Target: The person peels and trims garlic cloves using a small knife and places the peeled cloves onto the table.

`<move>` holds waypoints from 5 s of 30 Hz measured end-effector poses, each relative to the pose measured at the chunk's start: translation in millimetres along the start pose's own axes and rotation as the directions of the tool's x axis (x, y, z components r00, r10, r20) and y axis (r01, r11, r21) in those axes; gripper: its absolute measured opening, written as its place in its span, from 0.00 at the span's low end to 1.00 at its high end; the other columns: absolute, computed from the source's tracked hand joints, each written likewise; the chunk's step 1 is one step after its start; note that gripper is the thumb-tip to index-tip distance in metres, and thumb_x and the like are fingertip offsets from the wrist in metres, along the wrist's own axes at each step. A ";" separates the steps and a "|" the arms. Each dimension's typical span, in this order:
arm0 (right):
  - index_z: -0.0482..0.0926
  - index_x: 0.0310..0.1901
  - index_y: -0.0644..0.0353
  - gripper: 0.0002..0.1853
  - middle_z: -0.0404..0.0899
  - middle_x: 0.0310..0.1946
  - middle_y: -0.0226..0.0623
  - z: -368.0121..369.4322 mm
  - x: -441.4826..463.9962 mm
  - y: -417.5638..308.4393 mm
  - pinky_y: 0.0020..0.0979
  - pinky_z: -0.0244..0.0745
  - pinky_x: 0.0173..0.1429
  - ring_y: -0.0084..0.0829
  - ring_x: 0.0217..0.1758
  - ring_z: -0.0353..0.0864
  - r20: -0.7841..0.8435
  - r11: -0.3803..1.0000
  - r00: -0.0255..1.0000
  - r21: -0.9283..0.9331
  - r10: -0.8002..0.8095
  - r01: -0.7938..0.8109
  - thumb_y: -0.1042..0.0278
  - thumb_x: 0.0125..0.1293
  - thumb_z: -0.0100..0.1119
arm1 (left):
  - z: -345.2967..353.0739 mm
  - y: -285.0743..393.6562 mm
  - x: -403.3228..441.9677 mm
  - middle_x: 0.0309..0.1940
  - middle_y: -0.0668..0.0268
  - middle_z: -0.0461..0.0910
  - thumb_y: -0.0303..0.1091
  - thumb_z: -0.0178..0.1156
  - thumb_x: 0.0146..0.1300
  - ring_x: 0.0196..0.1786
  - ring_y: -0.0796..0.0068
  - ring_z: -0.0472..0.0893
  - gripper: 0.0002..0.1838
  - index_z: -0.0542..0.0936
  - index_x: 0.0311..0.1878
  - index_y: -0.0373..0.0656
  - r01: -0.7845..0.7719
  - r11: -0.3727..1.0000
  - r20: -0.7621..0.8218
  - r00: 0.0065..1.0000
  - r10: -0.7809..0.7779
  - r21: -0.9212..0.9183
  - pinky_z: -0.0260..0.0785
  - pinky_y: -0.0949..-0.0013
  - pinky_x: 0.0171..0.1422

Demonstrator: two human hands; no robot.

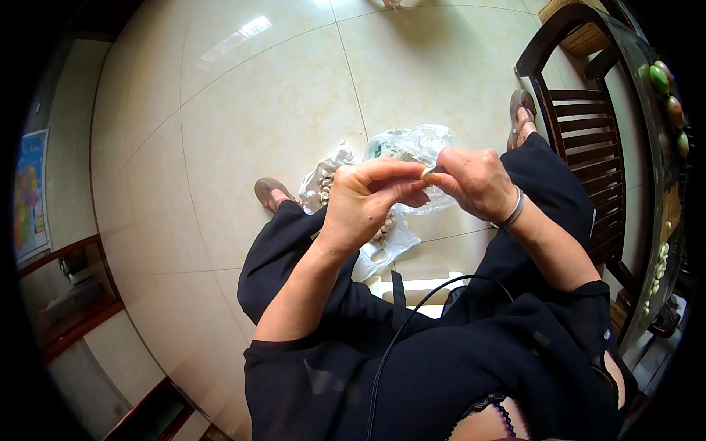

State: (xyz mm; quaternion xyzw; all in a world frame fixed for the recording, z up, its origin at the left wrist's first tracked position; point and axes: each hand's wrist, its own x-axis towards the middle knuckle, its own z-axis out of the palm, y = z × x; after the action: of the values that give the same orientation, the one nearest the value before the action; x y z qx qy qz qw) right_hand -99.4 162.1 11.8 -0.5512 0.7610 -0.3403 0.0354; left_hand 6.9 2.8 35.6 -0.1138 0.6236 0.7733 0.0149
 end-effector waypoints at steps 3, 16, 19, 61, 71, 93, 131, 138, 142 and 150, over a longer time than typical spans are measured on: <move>0.65 0.23 0.59 0.18 0.66 0.15 0.38 -0.6 0.9 -1.0 0.31 0.64 0.19 0.36 0.16 0.70 -0.012 0.998 1.000 -0.064 -0.023 0.022 0.54 0.61 0.51 | -1.9 -1.7 0.0 0.33 0.56 0.78 0.21 0.55 0.57 0.34 0.69 0.81 0.10 0.76 0.42 0.29 0.051 0.999 0.008 0.999 -0.051 -0.016 0.76 0.72 0.41; 0.66 0.24 0.59 0.16 0.67 0.16 0.37 0.1 -0.4 -2.3 0.31 0.66 0.20 0.36 0.18 0.72 -0.019 0.998 0.999 -0.043 -0.039 0.038 0.56 0.59 0.53 | -4.9 -1.4 2.8 0.35 0.54 0.79 0.26 0.56 0.58 0.35 0.68 0.80 0.13 0.74 0.44 0.30 0.163 0.941 0.020 0.986 -0.164 -0.296 0.76 0.69 0.41; 0.66 0.24 0.59 0.17 0.67 0.16 0.38 0.5 -1.9 -1.6 0.32 0.66 0.20 0.36 0.18 0.72 -0.016 1.000 1.000 0.001 0.004 -0.004 0.54 0.59 0.54 | -5.2 -3.4 3.6 0.35 0.55 0.79 0.26 0.56 0.58 0.35 0.68 0.80 0.12 0.74 0.44 0.31 0.182 0.921 0.039 0.983 -0.180 -0.345 0.76 0.69 0.41; 0.66 0.24 0.60 0.17 0.68 0.17 0.40 -5.4 -0.4 0.9 0.34 0.65 0.21 0.40 0.19 0.71 0.033 0.989 0.999 0.141 0.041 -0.046 0.54 0.62 0.50 | -6.2 -1.2 3.9 0.35 0.57 0.79 0.29 0.57 0.58 0.36 0.70 0.80 0.16 0.74 0.47 0.31 0.243 0.871 0.147 0.969 -0.199 -0.427 0.75 0.70 0.41; 0.66 0.22 0.59 0.17 0.67 0.15 0.38 -0.4 -0.3 -1.7 0.33 0.65 0.20 0.38 0.18 0.71 0.005 0.998 0.999 0.052 -0.032 0.032 0.55 0.59 0.54 | -9.0 -9.1 4.9 0.30 0.66 0.78 0.31 0.58 0.58 0.29 0.81 0.73 0.09 0.78 0.39 0.36 0.241 0.898 0.158 0.968 -0.195 -0.369 0.66 0.78 0.31; 0.73 0.36 0.63 0.15 0.65 0.15 0.29 -6.3 -0.6 -9.3 0.20 0.56 0.20 0.18 0.15 0.61 0.088 0.823 0.949 0.480 0.302 -0.306 0.62 0.53 0.64 | -5.6 -13.7 5.5 0.32 0.65 0.78 0.29 0.57 0.59 0.31 0.80 0.74 0.09 0.76 0.41 0.35 0.136 0.905 0.012 0.990 -0.143 -0.403 0.66 0.77 0.35; 0.68 0.27 0.65 0.12 0.68 0.17 0.39 22.0 -6.0 -1.6 0.25 0.62 0.25 0.23 0.19 0.65 0.046 0.756 0.878 0.490 0.476 -0.435 0.65 0.61 0.54 | 1.3 -26.0 5.6 0.36 0.55 0.77 0.29 0.54 0.60 0.37 0.68 0.79 0.10 0.72 0.44 0.38 0.175 0.752 -0.044 0.964 -0.262 -0.636 0.75 0.69 0.43; 0.70 0.28 0.65 0.10 0.68 0.16 0.40 30.1 -7.0 0.9 0.28 0.64 0.25 0.29 0.18 0.67 0.131 0.756 0.887 0.476 0.443 -0.449 0.68 0.57 0.56 | -3.3 -27.7 5.3 0.39 0.57 0.77 0.27 0.55 0.59 0.38 0.68 0.79 0.12 0.72 0.46 0.37 0.164 0.730 -0.022 0.971 -0.238 -0.663 0.75 0.68 0.45; 0.70 0.28 0.66 0.10 0.69 0.17 0.42 31.1 -6.7 0.1 0.29 0.65 0.26 0.30 0.19 0.68 0.106 0.799 0.911 0.448 0.398 -0.401 0.68 0.56 0.57 | -3.8 -26.3 4.8 0.40 0.56 0.76 0.26 0.56 0.58 0.41 0.68 0.79 0.13 0.72 0.47 0.36 0.147 0.760 -0.025 0.977 -0.210 -0.633 0.74 0.67 0.49; 0.71 0.28 0.65 0.10 0.70 0.18 0.40 30.5 -7.7 1.3 0.29 0.64 0.26 0.30 0.20 0.68 0.121 0.802 0.911 0.437 0.395 -0.406 0.68 0.55 0.59 | -4.3 -21.1 3.7 0.41 0.54 0.76 0.23 0.56 0.56 0.45 0.65 0.78 0.16 0.70 0.48 0.31 0.059 0.896 -0.062 0.993 -0.096 -0.439 0.71 0.66 0.53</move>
State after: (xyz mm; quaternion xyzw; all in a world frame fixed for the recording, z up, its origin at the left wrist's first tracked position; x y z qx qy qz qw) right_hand -84.4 154.4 -14.7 -0.3583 0.7591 -0.4864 0.2427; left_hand 7.4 2.8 13.8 -0.1706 0.4295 0.8868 -0.0060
